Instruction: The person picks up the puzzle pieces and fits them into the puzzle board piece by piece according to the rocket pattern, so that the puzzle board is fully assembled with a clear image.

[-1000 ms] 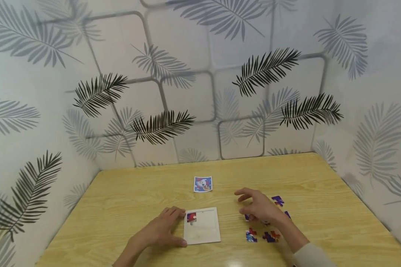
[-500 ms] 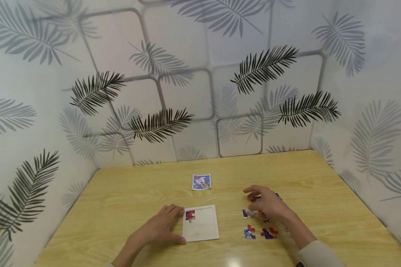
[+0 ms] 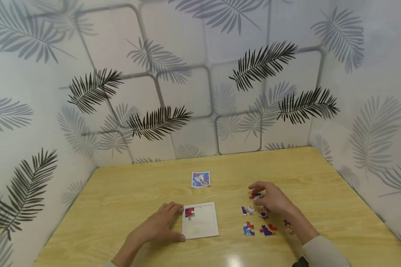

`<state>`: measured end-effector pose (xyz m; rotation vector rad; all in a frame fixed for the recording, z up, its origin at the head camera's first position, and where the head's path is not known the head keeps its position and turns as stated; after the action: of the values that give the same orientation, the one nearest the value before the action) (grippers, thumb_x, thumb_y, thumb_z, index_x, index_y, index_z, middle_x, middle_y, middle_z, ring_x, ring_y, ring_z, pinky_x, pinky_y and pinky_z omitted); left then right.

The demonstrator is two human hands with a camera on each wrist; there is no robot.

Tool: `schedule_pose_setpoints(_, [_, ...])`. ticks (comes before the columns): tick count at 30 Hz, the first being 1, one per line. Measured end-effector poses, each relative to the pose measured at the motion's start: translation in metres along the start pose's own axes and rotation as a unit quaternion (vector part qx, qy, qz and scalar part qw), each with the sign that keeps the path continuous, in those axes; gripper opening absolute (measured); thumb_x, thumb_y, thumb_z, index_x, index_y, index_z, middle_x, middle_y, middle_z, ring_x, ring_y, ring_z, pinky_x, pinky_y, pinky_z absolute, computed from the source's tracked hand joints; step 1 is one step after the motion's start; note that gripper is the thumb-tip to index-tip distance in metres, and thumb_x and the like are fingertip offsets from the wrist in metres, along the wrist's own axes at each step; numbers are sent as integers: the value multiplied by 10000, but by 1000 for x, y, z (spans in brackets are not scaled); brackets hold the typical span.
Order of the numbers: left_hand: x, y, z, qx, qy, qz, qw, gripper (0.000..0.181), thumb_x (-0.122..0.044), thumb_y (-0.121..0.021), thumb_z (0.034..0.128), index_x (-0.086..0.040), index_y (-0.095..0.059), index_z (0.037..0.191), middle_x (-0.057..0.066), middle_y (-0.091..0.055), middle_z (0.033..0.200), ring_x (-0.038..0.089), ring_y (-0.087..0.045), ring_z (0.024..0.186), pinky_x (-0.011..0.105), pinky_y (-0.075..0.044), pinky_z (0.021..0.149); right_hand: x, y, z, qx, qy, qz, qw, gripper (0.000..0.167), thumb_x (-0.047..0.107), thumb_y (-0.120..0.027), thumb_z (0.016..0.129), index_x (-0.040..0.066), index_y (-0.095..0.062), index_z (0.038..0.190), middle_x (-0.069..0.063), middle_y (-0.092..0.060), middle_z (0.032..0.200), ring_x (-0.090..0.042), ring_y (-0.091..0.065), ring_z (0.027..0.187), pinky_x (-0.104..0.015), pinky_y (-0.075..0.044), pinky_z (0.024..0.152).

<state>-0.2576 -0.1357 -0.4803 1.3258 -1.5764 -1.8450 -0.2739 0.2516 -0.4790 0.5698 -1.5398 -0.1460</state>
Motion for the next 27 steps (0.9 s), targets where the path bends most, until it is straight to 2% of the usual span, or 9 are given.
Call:
schedule_pose_setpoints(12, [1,0,1,40,9,24,10000,868,-523,-857,803,-86,-500,1463,92,-492,1516,333,-429,1427,562,-421,1142,-3,7,0,-210,-141,-109,9996,519,-91,-648,930,-70,-514,1431,-302,-524,1377,-176,-511,555,-256,-424,454])
schedule_pose_setpoints(20, [1,-1,1,95,30,-1,10000,875,-530,-852,810,-85,-495,1473,101,-483,1526,336,-415,1442,559,-400,1163,-8,10,2,-284,-189,-295,9990,506,-130,-629,883,-91,-552,1382,-295,-533,1318,-169,-486,553,-263,-429,455])
schedule_pose_setpoints(27, [1,-1,0,58,26,-101,9999,883,-517,-867,797,-82,-498,1472,71,-502,1502,312,-431,1411,563,-441,1121,-10,12,4,-339,-100,-598,9976,458,-140,-624,857,-80,-613,1312,-270,-580,1240,-136,-420,508,-268,-409,433])
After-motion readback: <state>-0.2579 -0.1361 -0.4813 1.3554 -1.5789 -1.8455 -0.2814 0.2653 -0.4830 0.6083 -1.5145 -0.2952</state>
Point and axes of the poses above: each hand's wrist, its own z-axis towards the middle knuckle, its own y-axis out of the back of the hand, x = y × z, the point moved 2 cm from there along z, towards the middle knuckle
